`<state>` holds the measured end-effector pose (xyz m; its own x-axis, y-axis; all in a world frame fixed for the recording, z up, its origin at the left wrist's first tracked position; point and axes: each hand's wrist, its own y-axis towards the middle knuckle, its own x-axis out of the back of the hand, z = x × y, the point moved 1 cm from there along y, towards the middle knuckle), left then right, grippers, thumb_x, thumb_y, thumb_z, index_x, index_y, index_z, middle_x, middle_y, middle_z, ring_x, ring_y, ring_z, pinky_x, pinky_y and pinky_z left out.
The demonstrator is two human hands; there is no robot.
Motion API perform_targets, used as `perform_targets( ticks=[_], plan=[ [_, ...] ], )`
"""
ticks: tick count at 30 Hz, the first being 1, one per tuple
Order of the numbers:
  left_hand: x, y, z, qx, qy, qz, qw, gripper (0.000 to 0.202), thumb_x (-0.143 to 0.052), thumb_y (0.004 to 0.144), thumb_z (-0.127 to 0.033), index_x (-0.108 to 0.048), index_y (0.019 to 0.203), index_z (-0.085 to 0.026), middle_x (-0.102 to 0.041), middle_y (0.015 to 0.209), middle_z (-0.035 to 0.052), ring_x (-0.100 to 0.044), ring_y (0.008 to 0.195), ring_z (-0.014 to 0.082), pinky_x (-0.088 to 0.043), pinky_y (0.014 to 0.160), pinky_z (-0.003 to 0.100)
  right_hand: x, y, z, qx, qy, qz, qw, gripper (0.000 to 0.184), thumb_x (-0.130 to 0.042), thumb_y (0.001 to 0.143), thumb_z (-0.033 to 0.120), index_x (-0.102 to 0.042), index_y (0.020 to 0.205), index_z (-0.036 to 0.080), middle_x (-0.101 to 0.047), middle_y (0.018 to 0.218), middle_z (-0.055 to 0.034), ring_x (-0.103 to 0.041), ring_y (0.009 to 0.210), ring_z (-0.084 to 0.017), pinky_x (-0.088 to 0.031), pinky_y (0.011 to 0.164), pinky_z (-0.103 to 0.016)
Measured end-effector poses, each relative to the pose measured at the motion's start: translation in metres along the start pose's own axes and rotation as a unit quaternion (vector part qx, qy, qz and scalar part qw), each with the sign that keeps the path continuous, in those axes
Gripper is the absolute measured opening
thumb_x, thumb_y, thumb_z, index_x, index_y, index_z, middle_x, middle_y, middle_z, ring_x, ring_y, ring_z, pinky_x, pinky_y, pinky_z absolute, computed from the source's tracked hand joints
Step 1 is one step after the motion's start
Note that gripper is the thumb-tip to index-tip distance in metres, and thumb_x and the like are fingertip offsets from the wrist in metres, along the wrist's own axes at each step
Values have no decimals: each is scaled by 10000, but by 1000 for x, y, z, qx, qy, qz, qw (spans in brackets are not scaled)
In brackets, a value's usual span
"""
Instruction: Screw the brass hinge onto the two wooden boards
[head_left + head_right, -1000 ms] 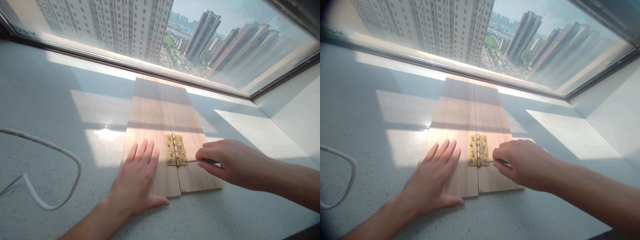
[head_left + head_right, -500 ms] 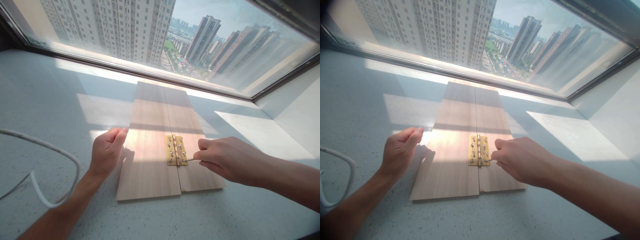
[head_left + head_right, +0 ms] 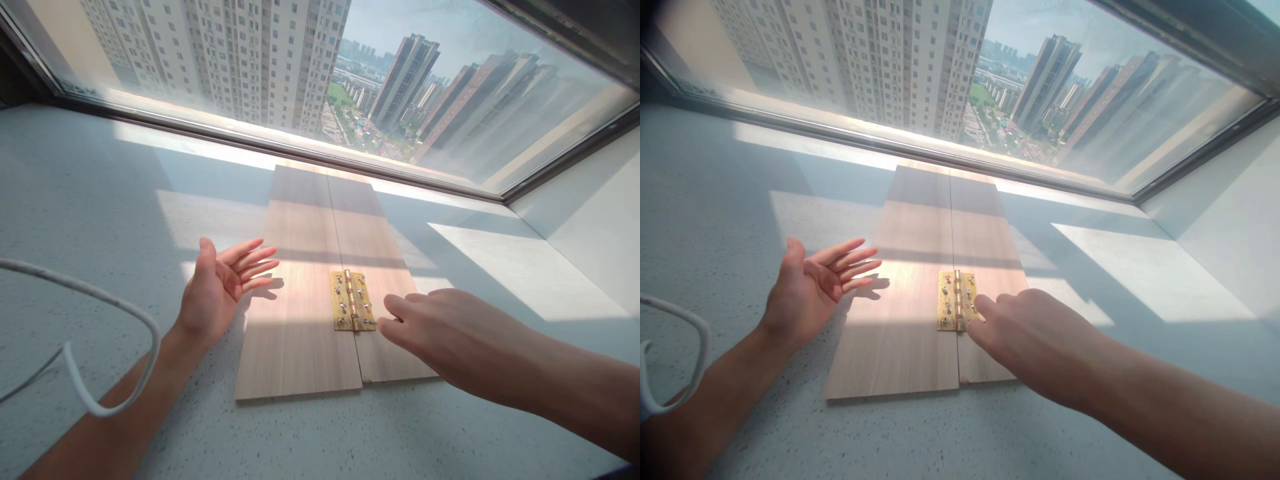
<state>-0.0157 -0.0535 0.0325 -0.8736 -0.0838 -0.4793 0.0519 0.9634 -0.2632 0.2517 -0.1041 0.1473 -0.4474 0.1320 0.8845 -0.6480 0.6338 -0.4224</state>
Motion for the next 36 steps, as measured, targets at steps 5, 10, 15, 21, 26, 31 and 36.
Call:
perform_targets(
  ticks=[5,10,15,21,26,31,36],
  plan=[
    [1,3,3,37,-24,3,999,637,-366,944,-604,-634,1207,-89,-683,1225,174,-684,1071,298,-617,790,392,3,-2,0,2,-8,5,1000,304,-548,582,-60,-508,719,208,-533,626,18,-255,393,-92,-74,459,-295],
    [4,0,6,19,27,12,999,403,-649,869,-374,-643,1181,-119,-683,1214,152,-698,1031,278,-619,765,340,-1,-2,-8,-21,5,25,999,182,-595,744,48,-522,678,202,-559,578,10,-365,396,-106,-96,461,-290],
    [7,-1,9,-9,70,20,997,286,-744,798,-278,-684,1033,-126,-731,963,98,-716,851,198,-595,711,270,-1,5,-4,-85,28,65,994,277,-542,907,325,-553,659,202,-586,541,-18,-430,403,-140,-117,451,-296],
    [7,-1,9,-12,67,21,997,241,-723,815,-323,-696,969,-140,-711,865,54,-696,772,166,-570,662,252,2,13,1,-169,48,79,981,313,-514,906,370,-547,646,199,-585,558,-46,-448,449,-154,-156,457,-288],
    [6,-5,7,-51,158,22,986,220,-644,867,-344,-699,957,-150,-702,811,42,-674,708,155,-563,669,291,0,12,1,-298,89,130,941,514,-350,960,457,-481,527,214,-539,520,-55,-455,455,-172,-241,465,-309],
    [-8,-20,16,-258,386,124,877,263,-622,878,-261,-670,1113,-152,-723,959,86,-672,863,196,-560,783,364,0,12,8,-334,187,48,923,576,-258,949,622,-674,952,225,-708,877,-97,-643,740,-274,-433,606,-393],
    [-53,-43,41,-375,349,238,825,468,-660,860,-185,-509,1303,-202,-642,1227,105,-616,1090,204,-541,903,355,-9,14,13,-305,322,-133,886,756,-325,883,733,-419,1440,229,-501,1448,-120,-445,1311,-336,-394,1023,-529]
  ],
)
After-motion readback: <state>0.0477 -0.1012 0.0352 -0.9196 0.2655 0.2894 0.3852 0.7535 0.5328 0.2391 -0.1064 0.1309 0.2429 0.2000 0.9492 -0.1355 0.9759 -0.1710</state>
